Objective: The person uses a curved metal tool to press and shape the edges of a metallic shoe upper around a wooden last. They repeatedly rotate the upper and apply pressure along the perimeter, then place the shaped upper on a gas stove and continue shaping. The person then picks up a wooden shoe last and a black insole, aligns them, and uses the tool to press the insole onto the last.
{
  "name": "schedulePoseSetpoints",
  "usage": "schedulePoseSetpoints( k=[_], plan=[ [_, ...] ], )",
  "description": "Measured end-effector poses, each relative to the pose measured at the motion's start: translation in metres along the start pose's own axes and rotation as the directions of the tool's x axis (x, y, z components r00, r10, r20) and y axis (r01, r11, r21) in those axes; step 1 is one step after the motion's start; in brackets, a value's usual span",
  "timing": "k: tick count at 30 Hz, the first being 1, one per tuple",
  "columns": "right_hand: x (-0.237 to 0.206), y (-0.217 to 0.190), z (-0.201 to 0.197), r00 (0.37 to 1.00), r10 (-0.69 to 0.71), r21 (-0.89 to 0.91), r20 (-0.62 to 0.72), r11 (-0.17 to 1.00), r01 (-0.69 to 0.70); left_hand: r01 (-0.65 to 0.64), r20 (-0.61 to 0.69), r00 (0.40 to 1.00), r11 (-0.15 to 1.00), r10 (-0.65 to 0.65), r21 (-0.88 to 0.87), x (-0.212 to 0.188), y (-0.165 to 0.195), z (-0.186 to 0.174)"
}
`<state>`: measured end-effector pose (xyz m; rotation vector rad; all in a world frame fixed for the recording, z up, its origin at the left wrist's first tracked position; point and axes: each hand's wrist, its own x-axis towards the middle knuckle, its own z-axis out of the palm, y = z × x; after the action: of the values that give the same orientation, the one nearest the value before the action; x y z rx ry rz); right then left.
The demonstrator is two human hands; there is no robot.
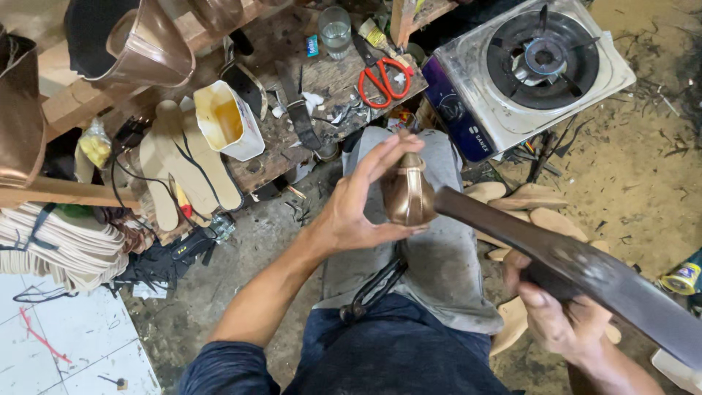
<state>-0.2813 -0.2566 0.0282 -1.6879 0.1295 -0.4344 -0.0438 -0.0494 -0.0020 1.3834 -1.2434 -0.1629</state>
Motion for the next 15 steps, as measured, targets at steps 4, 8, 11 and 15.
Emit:
schedulePoseSetpoints(
  k=[4,8,11,15],
  plan=[
    [-0.001,0.015,0.021,0.994,0.109,-0.096,-0.007,0.989,-0.109,0.003,-0.053,0.999,1.0,-0.005,-0.025,0.0,-0.003,-0.008],
    [0.005,0.024,0.037,0.998,-0.06,-0.144,0.001,0.988,0.06,0.031,-0.101,0.995,0.999,-0.027,0.032,0.0,-0.004,-0.013],
    [0.009,0.028,0.052,0.964,-0.122,0.354,-0.237,0.913,0.203,-0.006,-0.131,0.991,0.999,0.011,0.043,0.002,-0.002,-0.016],
    [0.019,0.031,0.055,0.993,0.093,-0.127,-0.076,0.987,-0.102,0.04,-0.058,0.998,0.993,-0.034,0.112,0.002,0.004,-0.019]
  ],
)
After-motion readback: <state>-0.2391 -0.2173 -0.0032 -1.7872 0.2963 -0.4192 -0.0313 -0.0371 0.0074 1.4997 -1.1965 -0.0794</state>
